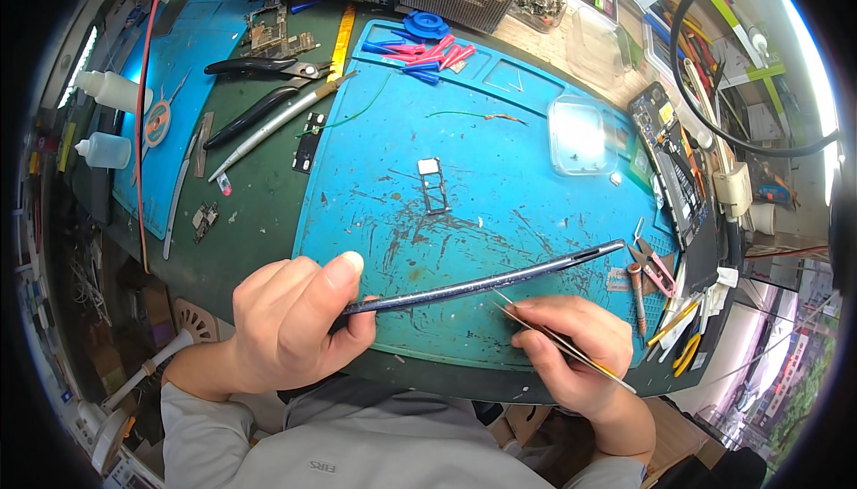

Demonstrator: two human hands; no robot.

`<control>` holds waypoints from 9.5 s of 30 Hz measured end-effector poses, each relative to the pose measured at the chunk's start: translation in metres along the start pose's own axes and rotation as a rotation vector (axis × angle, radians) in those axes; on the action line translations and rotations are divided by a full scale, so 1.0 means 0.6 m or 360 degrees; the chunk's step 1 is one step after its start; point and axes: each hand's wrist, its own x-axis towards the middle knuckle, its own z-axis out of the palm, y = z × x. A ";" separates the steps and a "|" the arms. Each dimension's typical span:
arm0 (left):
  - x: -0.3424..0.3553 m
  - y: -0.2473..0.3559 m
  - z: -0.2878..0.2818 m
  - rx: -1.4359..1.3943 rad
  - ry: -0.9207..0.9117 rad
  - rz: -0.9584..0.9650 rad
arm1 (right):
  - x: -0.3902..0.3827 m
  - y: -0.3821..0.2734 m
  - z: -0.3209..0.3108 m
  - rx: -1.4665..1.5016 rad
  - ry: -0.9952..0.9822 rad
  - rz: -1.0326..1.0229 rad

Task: The person disassembles a smartphone, removes the screen assembly, and uses tweezers and a toothbrush to clean adhesive residue from the frame. The person then wipes the frame and continues cleaning the edges.

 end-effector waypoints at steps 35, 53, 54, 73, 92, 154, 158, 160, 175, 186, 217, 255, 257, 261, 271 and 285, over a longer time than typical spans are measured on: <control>0.026 0.009 -0.022 -0.0019 -0.0299 -0.0149 | 0.006 0.000 0.006 -0.0007 -0.0004 -0.0156; 0.005 0.004 -0.013 -0.0055 -0.0156 -0.0198 | -0.016 0.013 -0.004 -0.0157 0.0248 -0.0201; 0.004 0.003 -0.014 -0.0052 -0.0155 -0.0168 | -0.020 0.011 -0.005 -0.0097 0.0259 -0.0119; -0.002 0.001 -0.003 0.0090 -0.0027 0.0050 | -0.016 0.017 -0.006 0.0247 0.0279 0.0220; 0.016 0.014 -0.021 -0.0214 -0.0301 -0.0662 | -0.019 0.020 -0.012 0.0341 0.0190 0.0229; 0.081 0.068 0.031 0.0041 -0.0730 0.0204 | -0.213 0.043 -0.140 -0.1270 0.0846 0.0580; 0.078 0.067 0.029 0.0076 -0.0645 0.0222 | -0.183 0.034 -0.182 -0.1295 0.0929 0.0669; 0.080 0.069 0.024 0.0010 -0.0618 0.0217 | -0.162 0.056 -0.216 -0.1457 0.1026 0.0541; 0.067 0.059 0.029 -0.0027 -0.0443 0.0218 | -0.080 0.153 -0.347 0.0062 0.0844 0.1021; 0.071 0.067 0.034 -0.0031 -0.0467 0.0200 | -0.015 0.138 -0.304 -0.0993 0.0743 0.0295; -0.052 -0.081 -0.147 0.0611 0.0965 -0.0309 | 0.081 0.152 -0.259 -0.1027 0.0286 0.0294; 0.463 0.098 0.271 0.0269 -0.1190 0.1015 | -0.065 0.196 -0.357 -0.0578 0.0605 0.0980; 0.486 0.126 0.293 0.0375 -0.1428 0.0953 | -0.069 0.204 -0.346 -0.0364 0.0704 0.0962; 0.513 0.138 0.305 0.0428 -0.1648 0.0921 | -0.077 0.212 -0.349 -0.0346 0.0740 0.0972; 0.506 0.097 0.304 0.0268 -0.1260 0.1149 | -0.072 0.211 -0.348 -0.0210 0.1056 0.0579; 0.561 0.039 0.211 0.0337 -0.0620 0.1243 | 0.077 0.225 -0.352 0.0264 0.1234 0.0521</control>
